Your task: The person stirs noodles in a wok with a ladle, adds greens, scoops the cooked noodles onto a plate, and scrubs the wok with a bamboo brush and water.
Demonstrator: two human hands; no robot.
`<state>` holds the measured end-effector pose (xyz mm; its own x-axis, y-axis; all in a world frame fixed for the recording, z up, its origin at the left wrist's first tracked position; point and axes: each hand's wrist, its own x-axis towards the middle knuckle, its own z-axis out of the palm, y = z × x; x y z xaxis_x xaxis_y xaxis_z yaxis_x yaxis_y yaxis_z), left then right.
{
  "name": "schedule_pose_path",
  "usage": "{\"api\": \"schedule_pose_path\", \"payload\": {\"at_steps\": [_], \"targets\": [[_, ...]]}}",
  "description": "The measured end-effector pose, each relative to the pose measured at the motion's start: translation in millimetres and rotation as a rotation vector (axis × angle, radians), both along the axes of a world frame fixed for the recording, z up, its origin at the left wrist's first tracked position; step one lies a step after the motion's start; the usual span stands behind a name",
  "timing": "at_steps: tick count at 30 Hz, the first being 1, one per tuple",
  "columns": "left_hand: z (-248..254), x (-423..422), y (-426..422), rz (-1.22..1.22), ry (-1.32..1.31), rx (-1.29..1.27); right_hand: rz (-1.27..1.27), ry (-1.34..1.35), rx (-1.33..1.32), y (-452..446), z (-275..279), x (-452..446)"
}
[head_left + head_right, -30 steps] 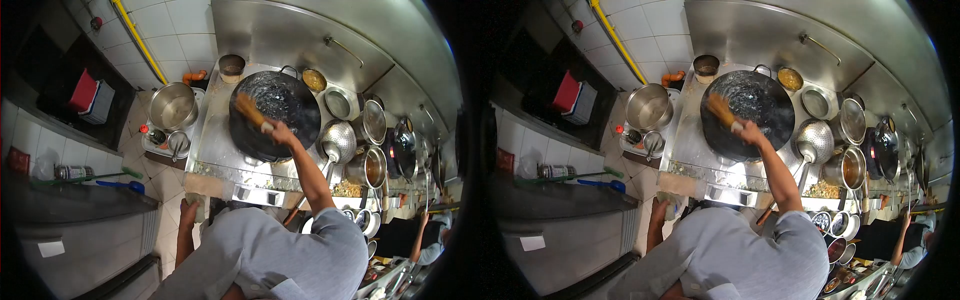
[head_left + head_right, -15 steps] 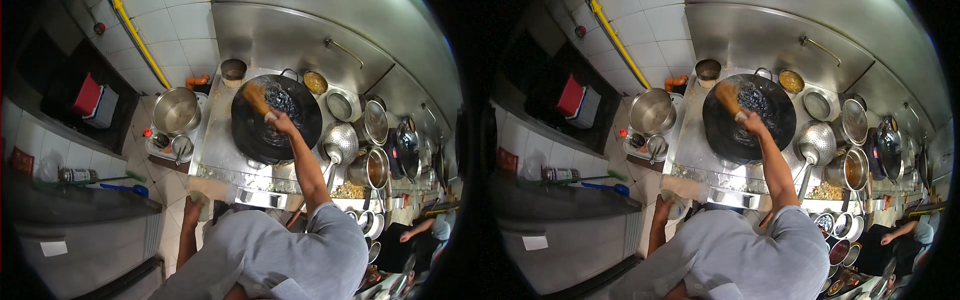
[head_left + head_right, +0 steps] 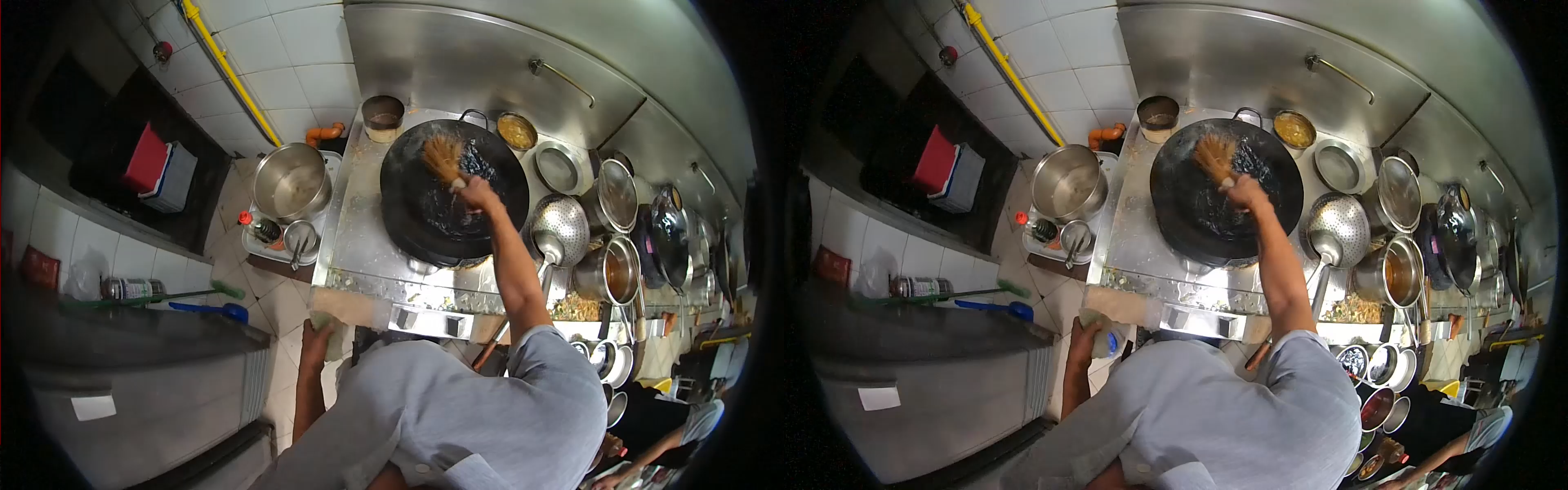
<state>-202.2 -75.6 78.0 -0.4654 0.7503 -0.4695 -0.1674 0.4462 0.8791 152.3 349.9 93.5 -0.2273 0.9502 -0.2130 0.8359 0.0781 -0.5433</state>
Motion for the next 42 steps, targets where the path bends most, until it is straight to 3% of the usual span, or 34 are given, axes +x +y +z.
{"api": "schedule_pose_path", "payload": {"at_steps": [1, 3, 5, 7, 9, 11, 13, 15, 17, 19, 21, 23, 25, 27, 31, 35, 37, 39, 41, 42], "targets": [[-1, 0, 3, -0.026, 0.011, -0.013, -0.024, 0.201, -0.244, -21, 25, -19], [1, 2, 5, -0.048, 0.020, -0.027, 0.104, 0.187, -0.379, -63, 55, -24], [8, 2, 0, 0.010, 0.034, -0.046, 0.245, -0.058, -0.369, -99, 95, -18], [6, -2, -10, 0.048, 0.033, -0.067, 0.461, -0.308, 0.069, -101, 61, 21], [6, -4, -17, 0.073, 0.029, -0.090, 0.256, -0.642, -0.125, -84, 88, 23], [7, -2, -13, 0.067, 0.010, -0.069, 0.156, -0.526, -0.183, -61, 112, 12], [6, 1, -3, 0.029, -0.002, -0.058, -0.009, -0.312, -0.117, -21, 62, 5], [6, 4, 1, -0.004, -0.007, -0.050, 0.007, 0.009, -0.227, -26, 53, -12], [6, 4, 6, -0.082, 0.006, -0.045, 0.056, 0.067, -0.348, -38, 27, -14], [11, 2, 3, -0.063, 0.014, -0.024, 0.216, -0.055, -0.421, -87, 80, -11], [10, 0, -3, -0.032, 0.018, -0.009, 0.465, -0.300, -0.042, -110, 75, 18], [6, -6, -13, 0.033, 0.006, 0.003, 0.240, -0.481, -0.338, -113, 140, 19], [10, -6, -13, 0.038, 0.010, -0.001, 0.155, -0.598, 0.048, -66, 61, 54], [14, 0, -2, 0.030, 0.006, 0.005, 0.023, -0.467, -0.013, -8, 28, 50], [11, 5, 11, -0.053, -0.021, 0.007, -0.041, 0.158, -0.191, -9, 23, -6], [9, 7, 6, -0.052, 0.006, -0.027, 0.221, -0.033, -0.529, -87, 73, -17], [5, 3, -5, 0.003, 0.019, -0.056, 0.399, -0.230, -0.325, -112, 82, 13], [-1, -2, -12, 0.058, 0.033, -0.084, 0.369, -0.492, -0.266, -116, 107, 41], [-6, -7, -17, 0.046, 0.013, -0.094, 0.216, -0.741, -0.154, -78, 69, 67], [-5, -7, -13, 0.035, 0.011, -0.094, 0.149, -0.656, -0.081, -58, 55, 67]]}}
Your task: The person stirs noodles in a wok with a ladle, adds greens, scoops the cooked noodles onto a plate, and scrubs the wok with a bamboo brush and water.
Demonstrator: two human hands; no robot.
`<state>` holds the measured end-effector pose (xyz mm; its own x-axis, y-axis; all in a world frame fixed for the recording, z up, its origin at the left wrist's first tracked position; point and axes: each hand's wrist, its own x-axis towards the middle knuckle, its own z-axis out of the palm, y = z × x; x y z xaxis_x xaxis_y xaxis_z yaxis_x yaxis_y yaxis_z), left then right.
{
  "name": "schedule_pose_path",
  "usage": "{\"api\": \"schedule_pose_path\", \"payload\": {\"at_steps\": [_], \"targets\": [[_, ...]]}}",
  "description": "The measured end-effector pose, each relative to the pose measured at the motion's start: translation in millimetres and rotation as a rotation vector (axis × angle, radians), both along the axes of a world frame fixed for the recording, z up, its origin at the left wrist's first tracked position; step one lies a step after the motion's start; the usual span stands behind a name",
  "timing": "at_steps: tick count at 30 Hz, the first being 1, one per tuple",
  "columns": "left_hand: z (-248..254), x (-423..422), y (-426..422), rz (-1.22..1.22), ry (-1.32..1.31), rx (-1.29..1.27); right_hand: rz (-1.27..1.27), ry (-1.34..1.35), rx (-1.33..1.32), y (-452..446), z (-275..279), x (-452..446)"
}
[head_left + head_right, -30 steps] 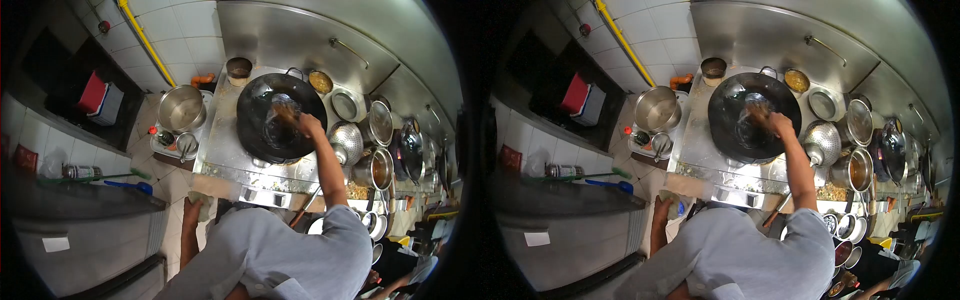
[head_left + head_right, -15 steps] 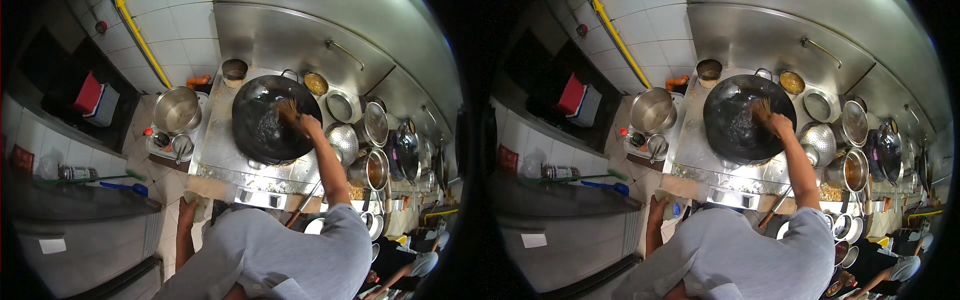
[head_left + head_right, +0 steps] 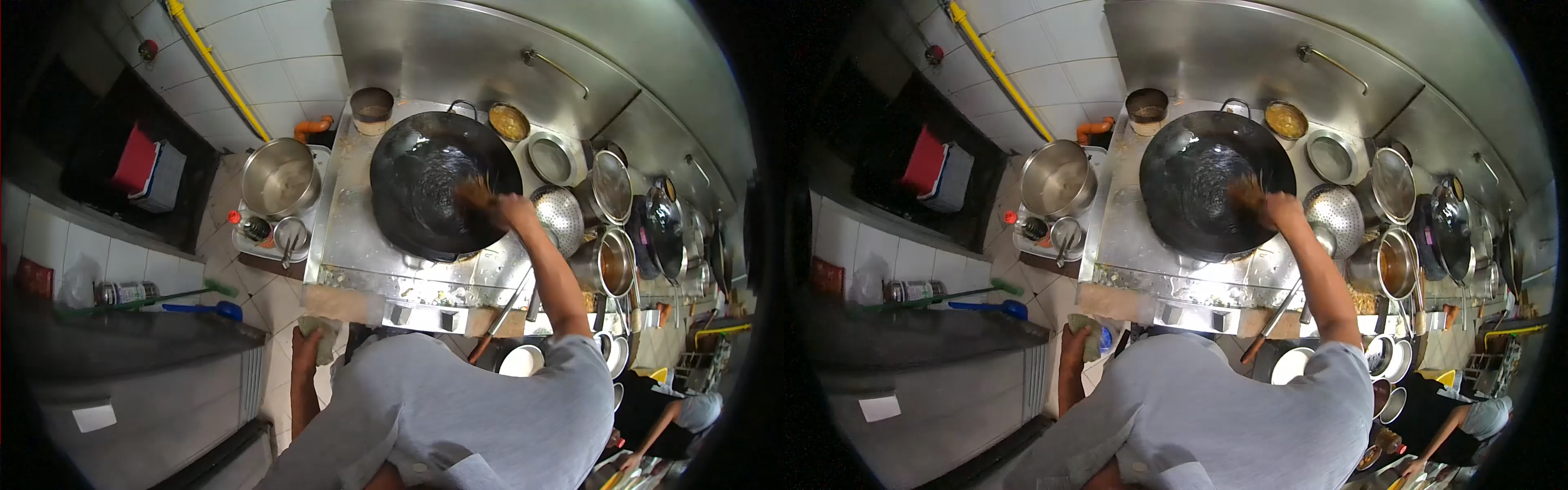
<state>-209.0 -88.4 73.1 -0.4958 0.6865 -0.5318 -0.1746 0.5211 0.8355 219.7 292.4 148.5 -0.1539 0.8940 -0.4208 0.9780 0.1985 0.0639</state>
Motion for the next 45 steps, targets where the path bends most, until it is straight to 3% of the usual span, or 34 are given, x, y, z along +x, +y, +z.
{"api": "schedule_pose_path", "payload": {"at_steps": [3, 6, 8, 9, 11, 13, 15, 17, 19, 21, 23, 25, 27, 29, 31, 33, 35, 37, 39, 41, 45], "targets": [[3, 6, 20, -0.084, 0.015, -0.030, -0.138, 0.247, 0.104, 49, -15, -31], [-2, 12, 36, -0.147, 0.012, 0.075, -0.275, 0.499, -0.090, 45, -23, -81], [-3, 16, 40, -0.136, 0.038, 0.141, -0.268, 0.531, -0.301, 8, -21, -99], [-3, 15, 40, -0.142, 0.035, 0.141, -0.235, 0.490, -0.404, -15, -6, -102], [-3, 12, 34, -0.124, 0.019, 0.036, 0.067, 0.456, -0.240, -70, 35, -88], [-4, 7, 25, -0.105, 0.005, 0.018, 0.152, 0.295, -0.234, -85, 61, -54], [-5, 5, 20, -0.089, -0.008, -0.003, 0.043, 0.046, -0.234, -74, 103, -38], [-10, 5, 21, -0.090, 0.003, 0.037, 0.077, -0.081, -0.055, -13, 16, 14], [-16, 9, 33, -0.147, -0.005, 0.082, -0.092, 0.165, 0.126, 34, -8, 11], [-17, 18, 49, -0.201, -0.010, 0.125, -0.202, 0.381, -0.030, 64, 1, -27], [-12, 38, 78, -0.303, -0.161, 0.190, -0.247, 0.786, -0.279, 71, -39, -57], [0, 64, 108, -0.387, -0.182, 0.262, -0.217, 0.809, -0.410, 31, -10, -89], [22, 94, 143, -0.404, -0.402, 0.067, -0.049, 0.722, -0.496, -13, 15, -93], [-23, 117, 172, -0.365, -0.684, 0.059, 0.078, 0.496, -0.474, -48, 46, -73], [-26, 153, 197, -0.305, -0.729, 0.016, 0.128, 0.266, -0.360, -51, 55, -40], [-26, 181, 214, -0.285, -0.813, -0.026, 0.202, -0.074, -0.178, -19, 30, -3], [-47, 206, 233, -0.275, -0.789, -0.001, 0.070, -0.046, -0.027, 12, 24, 3], [-76, 224, 246, -0.191, -0.631, -0.043, -0.137, 0.085, 0.008, 66, -21, -9], [-66, 231, 249, -0.166, -0.703, -0.089, -0.306, 0.411, -0.037, 55, -8, -44], [-62, 234, 249, -0.108, -0.515, -0.097, -0.236, 0.583, -0.176, 31, -21, -71], [-76, 235, 250, -0.179, -0.442, 0.020, 0.082, 0.355, -0.323, -56, 31, -78]]}}
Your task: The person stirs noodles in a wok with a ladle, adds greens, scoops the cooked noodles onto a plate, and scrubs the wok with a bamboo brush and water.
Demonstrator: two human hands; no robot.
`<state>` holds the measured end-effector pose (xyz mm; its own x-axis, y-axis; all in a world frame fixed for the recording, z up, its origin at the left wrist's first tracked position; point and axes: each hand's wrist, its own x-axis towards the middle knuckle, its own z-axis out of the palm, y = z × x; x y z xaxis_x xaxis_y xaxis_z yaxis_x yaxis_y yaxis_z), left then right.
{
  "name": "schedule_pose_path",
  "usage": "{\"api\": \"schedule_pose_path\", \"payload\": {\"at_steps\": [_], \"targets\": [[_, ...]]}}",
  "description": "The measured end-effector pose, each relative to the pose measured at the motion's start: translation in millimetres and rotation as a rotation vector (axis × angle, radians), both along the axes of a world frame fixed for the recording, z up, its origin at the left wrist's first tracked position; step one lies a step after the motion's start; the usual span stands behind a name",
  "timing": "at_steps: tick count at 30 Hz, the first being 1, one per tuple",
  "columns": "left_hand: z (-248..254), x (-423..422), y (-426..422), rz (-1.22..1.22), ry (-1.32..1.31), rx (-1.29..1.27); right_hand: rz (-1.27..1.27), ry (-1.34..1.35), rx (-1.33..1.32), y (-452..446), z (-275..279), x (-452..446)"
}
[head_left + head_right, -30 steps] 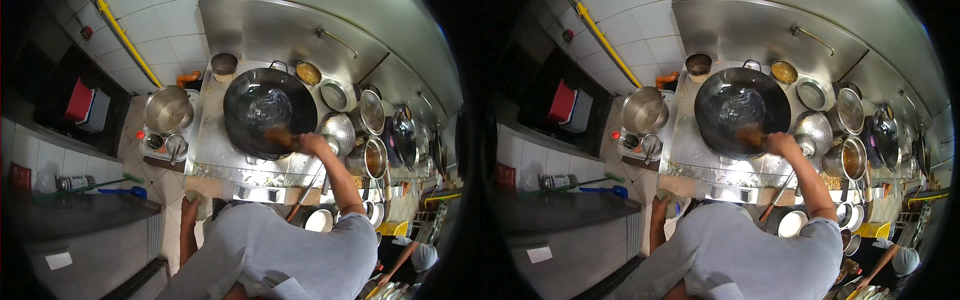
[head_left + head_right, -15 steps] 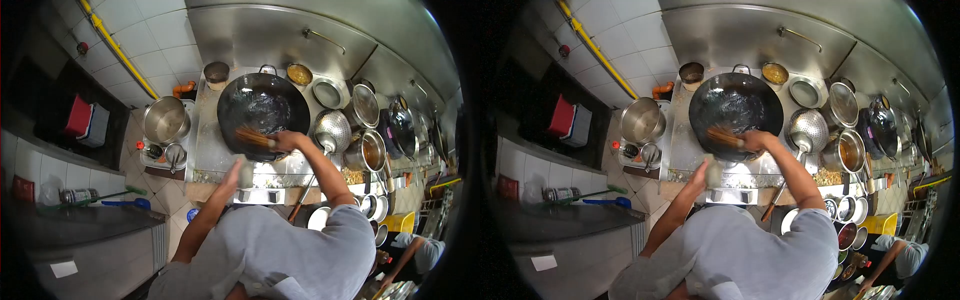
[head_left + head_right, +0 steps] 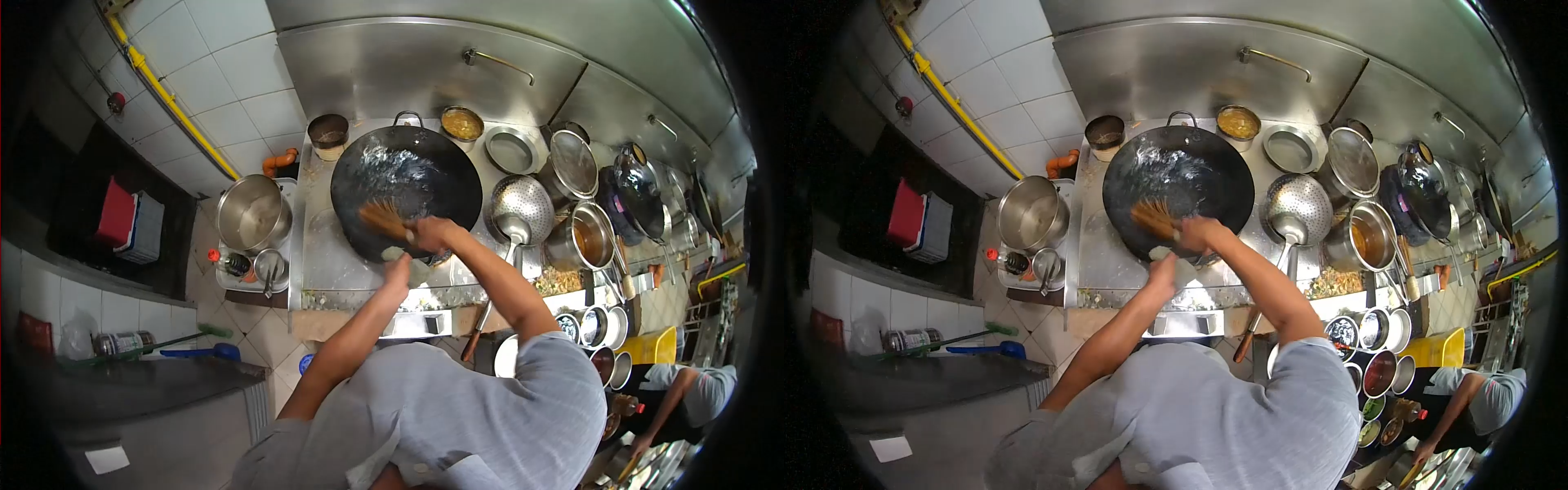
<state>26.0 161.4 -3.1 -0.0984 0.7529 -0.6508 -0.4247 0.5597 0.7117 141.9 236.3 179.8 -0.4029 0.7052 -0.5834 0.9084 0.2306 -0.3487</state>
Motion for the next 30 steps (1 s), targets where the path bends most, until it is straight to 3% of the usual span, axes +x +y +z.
{"api": "schedule_pose_path", "payload": {"at_steps": [2, 4, 6, 8, 9, 10, 11, 13, 15, 16, 18, 20, 22, 24, 25, 26, 28, 30], "targets": [[15, -2, -6, 0.087, -0.091, -0.020, 0.237, -0.242, 0.134, -22, 6, 36], [0, -5, -3, 0.086, -0.049, -0.010, 0.285, -0.305, 0.254, -14, 22, 83], [5, -7, -6, 0.066, -0.003, -0.001, 0.214, -0.484, 0.458, 33, -1, 120], [40, -3, -10, 0.119, 0.015, -0.010, -0.019, -0.441, 0.544, 80, -7, 109], [45, -3, -10, 0.098, 0.013, -0.009, 0.140, -0.470, 0.685, 118, -49, 112], [49, -6, -10, 0.063, 0.013, -0.027, 0.025, -0.329, 0.836, 129, -78, 95], [51, -8, -11, 0.028, 0.016, -0.045, -0.188, -0.189, 0.471, 121, -64, 67], [36, -16, -7, 0.057, 0.062, 0.045, -0.372, 0.093, 0.037, 108, -86, 21], [16, -34, -8, 0.117, 0.088, 0.145, -0.358, 0.292, 0.027, 52, -61, -6], [15, -46, -9, 0.155, 0.101, 0.201, -0.246, 0.297, -0.068, 23, -23, -7], [36, -79, -14, 0.130, 0.041, 0.251, -0.208, 0.328, -0.090, -15, -5, 8], [67, -115, -26, -0.013, 0.078, 0.271, -0.208, 0.378, 0.210, -53, -37, 31], [93, -134, -39, -0.040, 0.157, 0.315, -0.535, 0.407, 0.137, -111, 0, 39], [122, -147, -44, -0.079, 0.227, 0.370, -0.750, 0.562, 0.272, -155, -10, 49], [138, -148, -47, -0.092, 0.269, 0.400, -0.759, 0.565, 0.269, -171, -31, 57], [144, -147, -49, -0.109, 0.307, 0.429, -0.789, 0.615, 0.459, -184, -59, 63], [144, -152, -45, -0.114, 0.367, 0.433, -0.838, 0.654, 0.658, -204, -60, 62], [150, -148, -40, -0.121, 0.428, 0.444, -1.151, 0.984, 0.394, -220, -52, 57]]}}
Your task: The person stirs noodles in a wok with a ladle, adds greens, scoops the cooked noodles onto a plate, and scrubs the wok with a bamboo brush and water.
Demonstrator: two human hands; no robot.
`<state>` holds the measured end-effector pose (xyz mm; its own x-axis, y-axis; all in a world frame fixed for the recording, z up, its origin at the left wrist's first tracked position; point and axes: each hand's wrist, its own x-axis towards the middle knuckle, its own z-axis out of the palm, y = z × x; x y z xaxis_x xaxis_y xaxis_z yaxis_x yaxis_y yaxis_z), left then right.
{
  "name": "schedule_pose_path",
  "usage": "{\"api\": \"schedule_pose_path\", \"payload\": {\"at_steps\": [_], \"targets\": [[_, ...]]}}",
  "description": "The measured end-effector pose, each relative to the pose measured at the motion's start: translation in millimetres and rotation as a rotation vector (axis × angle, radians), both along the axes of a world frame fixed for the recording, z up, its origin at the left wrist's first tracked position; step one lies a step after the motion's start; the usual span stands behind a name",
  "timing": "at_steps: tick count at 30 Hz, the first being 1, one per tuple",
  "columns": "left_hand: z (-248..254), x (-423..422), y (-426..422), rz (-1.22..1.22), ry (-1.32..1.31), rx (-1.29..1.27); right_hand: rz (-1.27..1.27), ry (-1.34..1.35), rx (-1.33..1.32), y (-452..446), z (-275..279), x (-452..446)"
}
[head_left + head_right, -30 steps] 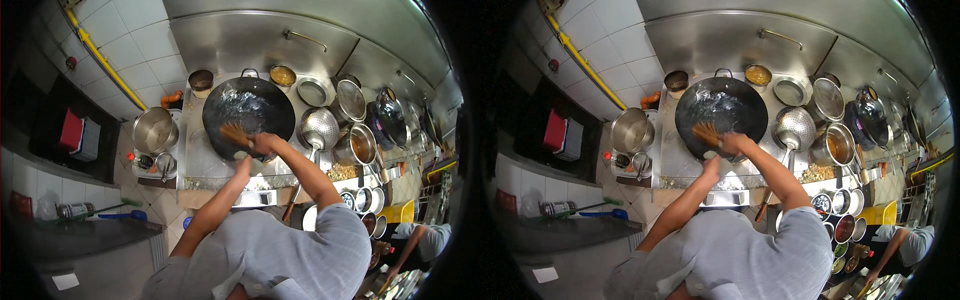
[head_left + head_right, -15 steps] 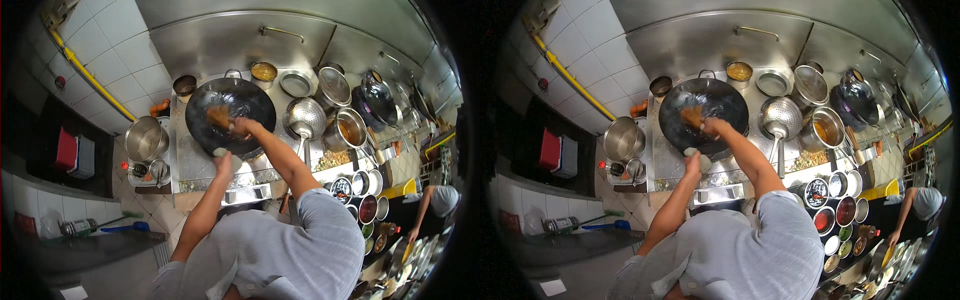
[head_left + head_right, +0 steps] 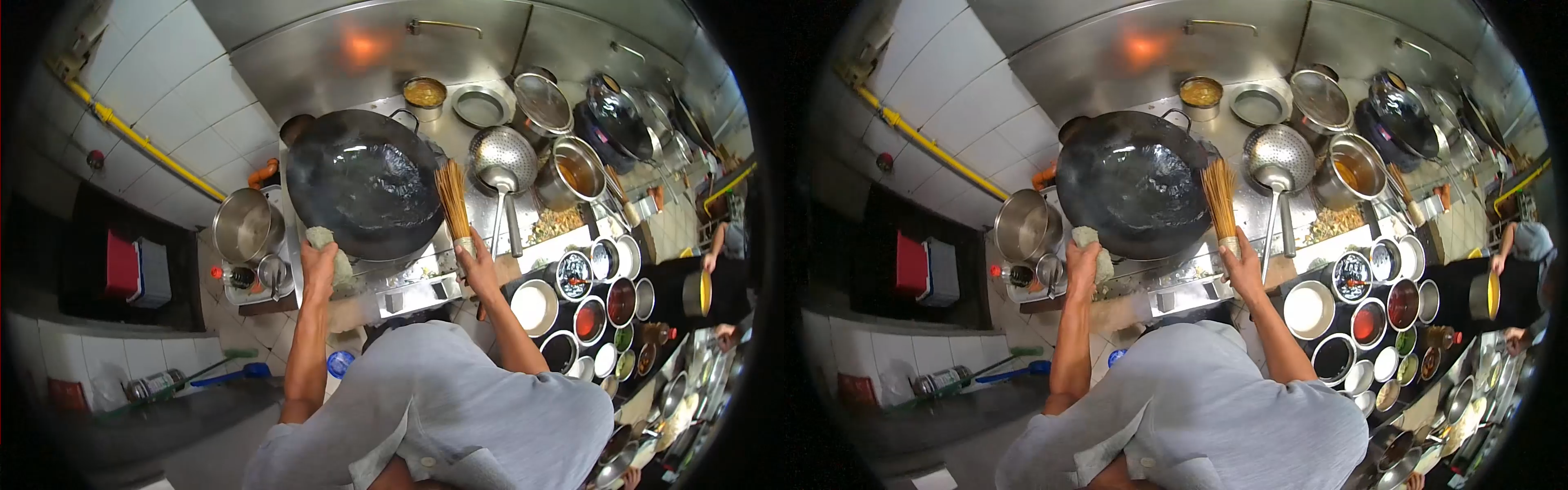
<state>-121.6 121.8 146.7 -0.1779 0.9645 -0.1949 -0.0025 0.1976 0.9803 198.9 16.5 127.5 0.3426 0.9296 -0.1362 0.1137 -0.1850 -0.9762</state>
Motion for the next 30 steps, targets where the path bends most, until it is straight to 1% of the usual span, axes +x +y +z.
{"api": "schedule_pose_path", "payload": {"at_steps": [1, 3, 4, 5, 6, 7, 8, 9, 11, 12, 13, 14, 15, 16, 19, 20, 22, 25, 27, 28, 29, 30], "targets": [[7, 3, 2, 0.027, 0.083, 0.037, -0.030, 0.126, -0.029, -2, -8, -1], [23, 11, 5, 0.055, 0.232, 0.089, -0.065, 0.150, -0.059, -1, -4, -4], [28, 14, 7, 0.040, 0.236, 0.091, -0.082, 0.170, -0.089, 1, 1, -5], [31, 18, 9, 0.063, 0.328, 0.131, -0.057, 0.165, -0.172, 4, 8, -4], [34, 23, 12, 0.086, 0.420, 0.173, -0.072, 0.169, -0.170, 10, 3, -5], [39, 28, 13, 0.070, 0.420, 0.177, -0.070, 0.169, -0.104, 18, -9, -6], [43, 33, 13, 0.091, 0.491, 0.221, -0.070, 0.168, -0.040, 26, -19, -8], [49, 39, 11, 0.111, 0.561, 0.265, -0.050, 0.108, -0.035, 35, -23, -10], [67, 56, 5, 0.108, 0.598, 0.299, 0.014, 0.166, -0.044, 49, 5, -18], [74, 65, 2, 0.125, 0.633, 0.331, 0.037, 0.220, -0.034, 62, -1, -22], [78, 72, -1, 0.110, 0.632, 0.335, 0.022, 0.199, 0.004, 71, 2, -30], [80, 79, -5, 0.098, 0.646, 0.407, 0.062, 0.265, -0.021, 80, 6, -35], [80, 84, -10, 0.086, 0.661, 0.478, 0.110, 0.231, -0.040, 93, 1, -40], [78, 89, -16, 0.073, 0.661, 0.480, 0.159, 0.197, -0.060, 103, 0, -48], [74, 101, -32, 0.029, 0.735, 0.679, 0.165, 0.276, -0.073, 110, 4, -77], [73, 102, -34, 0.022, 0.734, 0.681, 0.158, 0.277, -0.072, 106, 9, -76], [69, 101, -37, 0.031, 0.694, 0.687, 0.288, 0.329, -0.051, 90, 31, -76], [62, 93, -31, 0.066, 0.625, 0.635, 0.490, -0.173, 0.204, 43, 33, -79], [60, 84, -23, 0.092, 0.629, 0.597, 0.663, -0.433, -0.114, 20, 40, -62], [60, 80, -20, 0.121, 0.636, 0.560, 0.695, -0.522, -0.269, 19, 17, -46], [66, 80, -19, 0.143, 0.590, 0.509, 0.720, -0.611, -0.425, 24, -23, -23], [61, 74, -14, 0.135, 0.584, 0.512, 0.576, -0.753, -0.460, 27, -41, 3]]}}
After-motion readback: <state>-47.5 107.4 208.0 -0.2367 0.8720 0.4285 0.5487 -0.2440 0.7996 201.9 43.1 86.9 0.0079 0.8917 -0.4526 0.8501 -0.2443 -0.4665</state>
